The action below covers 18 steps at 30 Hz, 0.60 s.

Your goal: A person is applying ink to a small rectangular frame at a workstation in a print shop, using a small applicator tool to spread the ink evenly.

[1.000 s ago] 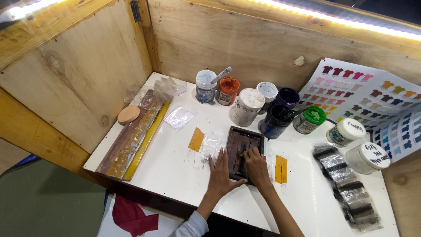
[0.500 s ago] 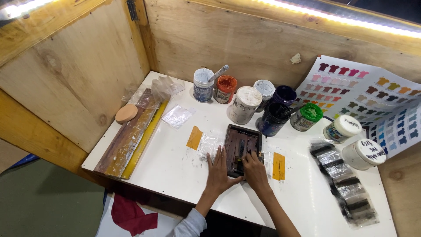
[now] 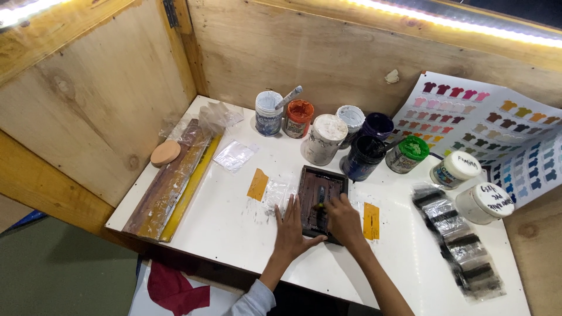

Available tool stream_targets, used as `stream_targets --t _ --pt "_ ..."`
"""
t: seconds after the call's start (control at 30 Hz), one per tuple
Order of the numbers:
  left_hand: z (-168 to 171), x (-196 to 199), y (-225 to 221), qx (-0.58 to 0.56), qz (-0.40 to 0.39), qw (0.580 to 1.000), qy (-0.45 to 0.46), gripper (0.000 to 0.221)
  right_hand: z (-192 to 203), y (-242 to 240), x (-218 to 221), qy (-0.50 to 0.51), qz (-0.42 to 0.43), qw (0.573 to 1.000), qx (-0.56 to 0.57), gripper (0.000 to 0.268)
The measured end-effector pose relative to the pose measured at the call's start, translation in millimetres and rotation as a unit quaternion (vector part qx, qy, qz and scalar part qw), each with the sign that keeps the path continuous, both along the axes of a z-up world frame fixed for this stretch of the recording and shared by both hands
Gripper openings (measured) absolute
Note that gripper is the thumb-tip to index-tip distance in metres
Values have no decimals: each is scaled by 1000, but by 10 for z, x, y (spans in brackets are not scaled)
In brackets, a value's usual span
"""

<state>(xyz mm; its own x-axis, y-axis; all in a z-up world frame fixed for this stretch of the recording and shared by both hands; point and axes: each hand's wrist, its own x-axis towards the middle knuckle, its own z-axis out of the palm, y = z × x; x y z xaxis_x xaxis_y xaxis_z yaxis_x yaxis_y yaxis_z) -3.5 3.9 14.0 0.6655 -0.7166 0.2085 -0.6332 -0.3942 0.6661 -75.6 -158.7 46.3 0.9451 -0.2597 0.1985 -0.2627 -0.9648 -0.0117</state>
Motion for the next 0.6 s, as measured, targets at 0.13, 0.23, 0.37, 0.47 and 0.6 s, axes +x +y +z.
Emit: stream_targets --t 0.13,0.23,0.37,0.47,0.6 --pt "-138 16 -34 5 5 1000 1 131 -363 -521 285 -10 -51 998 27 20" --pt "-293 36 -59 19 17 993 -114 135 -512 -789 490 -125 -18 992 0 19" --pt "-294 34 -63 19 21 993 -113 136 -536 -924 687 -147 6 989 -30 15" --pt "-249 28 -56 22 21 994 -108 135 -543 -947 791 -114 12 993 -41 22" --pt "-234 27 -57 21 21 994 -102 136 -630 -972 856 -92 27 994 -60 17"
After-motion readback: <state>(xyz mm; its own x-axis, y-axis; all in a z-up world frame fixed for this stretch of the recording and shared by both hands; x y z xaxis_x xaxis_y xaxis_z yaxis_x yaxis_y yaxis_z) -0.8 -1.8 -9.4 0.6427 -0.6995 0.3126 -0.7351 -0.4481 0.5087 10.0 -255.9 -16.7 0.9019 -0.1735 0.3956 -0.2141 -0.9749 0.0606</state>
